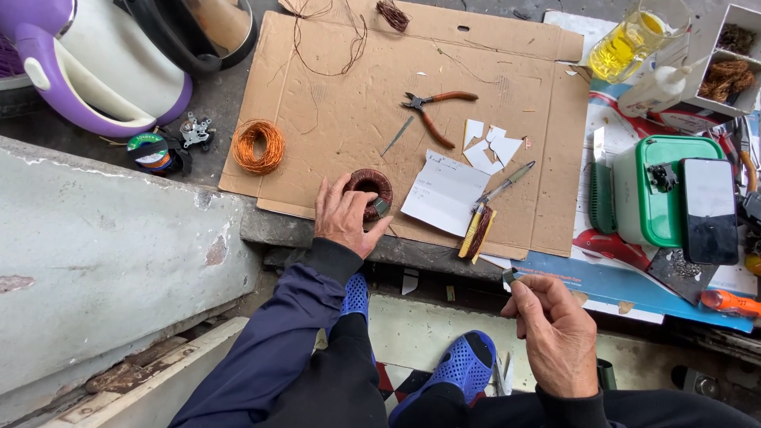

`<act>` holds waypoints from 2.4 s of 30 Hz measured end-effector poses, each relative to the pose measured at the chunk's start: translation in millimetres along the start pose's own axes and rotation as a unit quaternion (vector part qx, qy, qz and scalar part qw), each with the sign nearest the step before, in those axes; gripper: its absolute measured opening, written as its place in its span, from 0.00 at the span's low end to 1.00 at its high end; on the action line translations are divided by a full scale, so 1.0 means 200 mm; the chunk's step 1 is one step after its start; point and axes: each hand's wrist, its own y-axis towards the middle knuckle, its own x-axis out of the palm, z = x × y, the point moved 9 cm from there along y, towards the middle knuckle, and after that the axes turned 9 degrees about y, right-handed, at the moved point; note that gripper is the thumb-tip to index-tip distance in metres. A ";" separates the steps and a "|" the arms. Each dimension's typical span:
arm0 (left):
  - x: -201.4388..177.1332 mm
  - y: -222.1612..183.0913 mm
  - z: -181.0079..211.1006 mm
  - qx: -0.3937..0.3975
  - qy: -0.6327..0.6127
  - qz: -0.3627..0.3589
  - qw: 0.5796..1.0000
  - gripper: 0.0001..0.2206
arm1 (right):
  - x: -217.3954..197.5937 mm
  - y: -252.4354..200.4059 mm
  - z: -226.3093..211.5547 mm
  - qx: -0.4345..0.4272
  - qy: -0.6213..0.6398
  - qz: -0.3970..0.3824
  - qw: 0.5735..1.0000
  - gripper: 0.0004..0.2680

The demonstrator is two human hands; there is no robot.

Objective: Cutting a plastic sheet to size and then performing maintenance on a small electronic component.

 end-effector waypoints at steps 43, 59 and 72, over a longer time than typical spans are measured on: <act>0.27 -0.30 -0.32 -0.357 -0.538 -0.247 0.722 0.24 | 1.08 0.41 0.04 0.020 0.170 -0.170 0.970 0.06; 0.31 -0.27 -0.34 -0.371 -0.639 -0.213 0.639 0.19 | 1.15 0.44 0.08 0.010 0.167 -0.149 0.975 0.07; 0.31 -0.29 -0.37 -0.324 -0.643 -0.198 0.665 0.20 | 1.10 0.36 0.01 0.062 0.167 -0.157 0.971 0.08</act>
